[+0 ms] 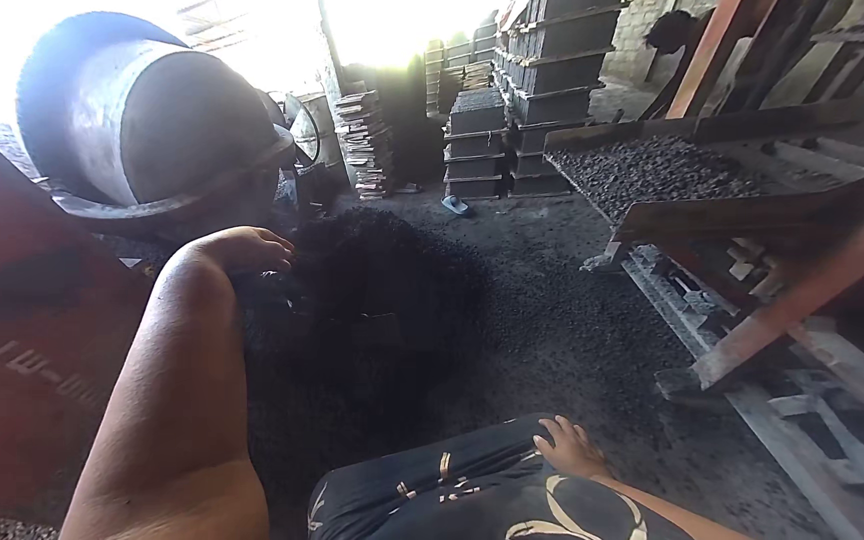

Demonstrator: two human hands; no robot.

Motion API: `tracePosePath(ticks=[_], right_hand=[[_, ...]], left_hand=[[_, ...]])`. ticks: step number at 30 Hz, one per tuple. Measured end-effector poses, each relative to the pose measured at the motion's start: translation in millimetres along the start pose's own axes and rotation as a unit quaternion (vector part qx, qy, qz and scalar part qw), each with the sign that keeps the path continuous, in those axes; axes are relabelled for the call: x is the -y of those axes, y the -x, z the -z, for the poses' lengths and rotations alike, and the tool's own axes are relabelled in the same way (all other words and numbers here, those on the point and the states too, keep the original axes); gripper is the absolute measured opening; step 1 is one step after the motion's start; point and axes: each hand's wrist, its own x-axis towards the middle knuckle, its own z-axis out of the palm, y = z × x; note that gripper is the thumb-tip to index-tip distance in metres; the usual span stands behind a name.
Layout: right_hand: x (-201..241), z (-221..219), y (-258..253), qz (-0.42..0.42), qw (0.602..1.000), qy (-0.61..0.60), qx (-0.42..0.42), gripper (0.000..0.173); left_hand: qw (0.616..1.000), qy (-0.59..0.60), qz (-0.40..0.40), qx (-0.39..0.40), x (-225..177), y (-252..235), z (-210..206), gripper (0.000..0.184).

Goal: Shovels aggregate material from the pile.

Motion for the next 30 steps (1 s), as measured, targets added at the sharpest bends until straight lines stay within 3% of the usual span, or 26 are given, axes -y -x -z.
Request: tracePosePath(ticks=[10, 30], right_hand=[[2, 1, 2, -0.002, 1.000, -0.010, 0.011, 0.056], [1, 3, 1, -0.003, 1.000, -0.006, 0.005, 0.054]], left_hand=[[0.998, 0.055, 0.011, 0.000, 4, -2, 1, 0.038], [0.999, 0.051, 0.007, 0.000, 0, -2, 2, 0.036]])
